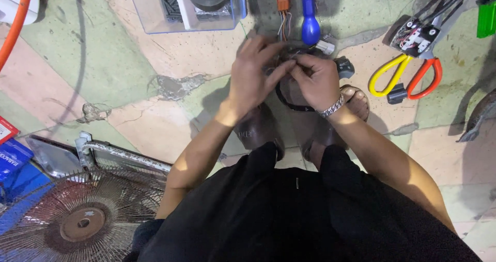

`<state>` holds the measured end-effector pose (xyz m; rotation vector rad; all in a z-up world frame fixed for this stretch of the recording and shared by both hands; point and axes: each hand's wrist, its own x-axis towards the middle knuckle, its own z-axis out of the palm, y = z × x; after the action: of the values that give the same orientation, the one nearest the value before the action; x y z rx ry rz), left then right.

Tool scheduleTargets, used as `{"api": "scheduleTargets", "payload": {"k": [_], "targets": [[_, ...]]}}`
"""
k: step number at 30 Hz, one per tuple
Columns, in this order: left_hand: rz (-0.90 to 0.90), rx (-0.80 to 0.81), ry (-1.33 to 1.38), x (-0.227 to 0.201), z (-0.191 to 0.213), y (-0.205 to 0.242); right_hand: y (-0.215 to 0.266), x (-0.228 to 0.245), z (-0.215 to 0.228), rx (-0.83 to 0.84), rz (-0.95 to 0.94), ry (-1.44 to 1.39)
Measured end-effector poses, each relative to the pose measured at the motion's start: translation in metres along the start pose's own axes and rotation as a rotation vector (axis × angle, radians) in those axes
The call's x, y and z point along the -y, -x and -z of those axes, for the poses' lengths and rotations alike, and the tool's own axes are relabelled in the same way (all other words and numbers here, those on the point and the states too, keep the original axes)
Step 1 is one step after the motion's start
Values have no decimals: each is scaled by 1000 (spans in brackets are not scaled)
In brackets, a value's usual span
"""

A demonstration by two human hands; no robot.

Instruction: The person works on a small black electronic device, using a lighter to heat and shrink orange tubing around wires. They use scissors to cut wires and a screwdriver to adjust components inside the device's casing. The person repeatedly connects and disconnects wires, manipulating the device and its internal parts.

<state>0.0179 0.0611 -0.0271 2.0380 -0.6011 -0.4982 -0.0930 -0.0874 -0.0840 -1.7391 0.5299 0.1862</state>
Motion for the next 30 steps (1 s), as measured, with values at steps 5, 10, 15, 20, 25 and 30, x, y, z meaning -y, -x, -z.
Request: {"api": "scheduleTargets", "payload": {"k": [5, 10, 15, 20, 25, 30], "targets": [[-132, -9, -49, 6, -15, 4, 4, 12, 9, -8, 86, 15], [130, 7, 122, 14, -18, 11, 43, 28, 91, -317, 163, 346], [373, 52, 342, 28, -14, 8, 55, -39, 138, -397, -27, 786], [354, 217, 560, 40, -9, 4, 51, -63, 148, -359, -244, 952], [287, 211, 432, 41, -9, 7, 73, -84, 183, -388, -114, 367], [277, 182, 338, 32, -8, 5, 102, -77, 189, -413, -33, 217]]}}
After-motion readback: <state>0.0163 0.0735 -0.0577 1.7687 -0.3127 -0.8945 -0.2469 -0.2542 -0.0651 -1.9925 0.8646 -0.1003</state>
